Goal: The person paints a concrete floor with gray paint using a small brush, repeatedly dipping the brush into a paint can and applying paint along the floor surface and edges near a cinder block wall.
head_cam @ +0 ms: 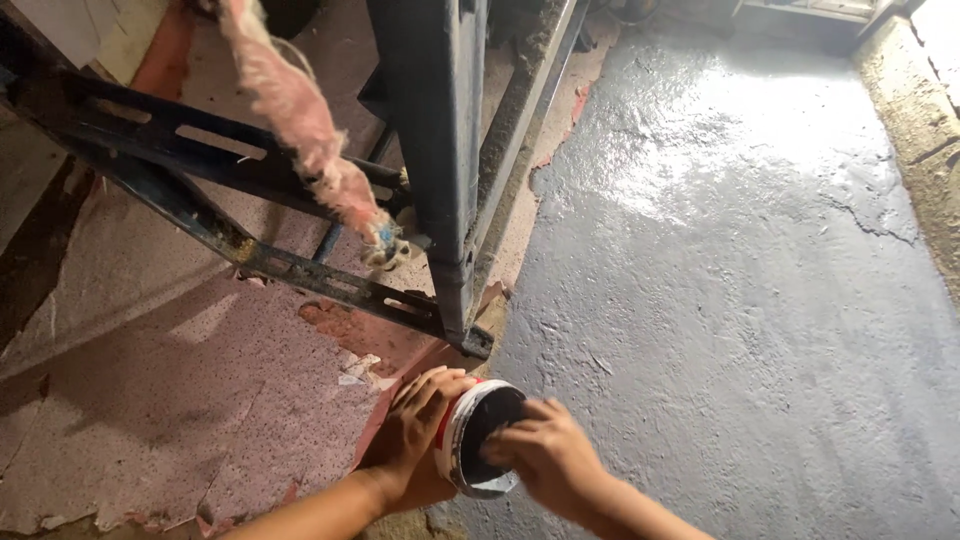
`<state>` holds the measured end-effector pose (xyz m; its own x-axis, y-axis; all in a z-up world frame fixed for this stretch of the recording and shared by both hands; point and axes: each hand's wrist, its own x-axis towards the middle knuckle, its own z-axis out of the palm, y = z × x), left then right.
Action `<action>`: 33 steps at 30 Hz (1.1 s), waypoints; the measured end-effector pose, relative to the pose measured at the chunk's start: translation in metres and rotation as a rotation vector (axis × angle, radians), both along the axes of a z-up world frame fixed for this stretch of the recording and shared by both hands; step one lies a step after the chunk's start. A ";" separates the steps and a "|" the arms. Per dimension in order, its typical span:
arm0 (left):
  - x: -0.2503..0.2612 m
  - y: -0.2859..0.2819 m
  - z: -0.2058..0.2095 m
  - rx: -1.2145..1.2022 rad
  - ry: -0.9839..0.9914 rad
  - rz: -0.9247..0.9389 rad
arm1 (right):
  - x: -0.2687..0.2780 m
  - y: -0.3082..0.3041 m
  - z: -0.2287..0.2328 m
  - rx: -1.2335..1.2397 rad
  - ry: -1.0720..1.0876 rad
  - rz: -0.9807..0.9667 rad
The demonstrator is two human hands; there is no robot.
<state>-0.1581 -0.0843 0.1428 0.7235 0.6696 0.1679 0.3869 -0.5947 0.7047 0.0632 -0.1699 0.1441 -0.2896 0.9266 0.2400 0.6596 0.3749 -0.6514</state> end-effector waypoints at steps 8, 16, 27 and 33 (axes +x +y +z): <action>-0.010 0.002 -0.004 -0.272 0.205 0.132 | 0.061 0.028 -0.038 -0.798 0.851 -0.599; -0.034 0.023 -0.032 -0.195 -0.035 0.204 | 0.127 0.103 -0.080 -0.257 0.472 -0.767; -0.056 0.040 -0.034 -0.090 -0.097 0.114 | 0.063 0.059 -0.101 0.242 -0.461 -0.223; -0.059 0.044 -0.047 -0.143 -0.119 0.089 | 0.079 0.088 -0.083 0.231 -0.294 -0.340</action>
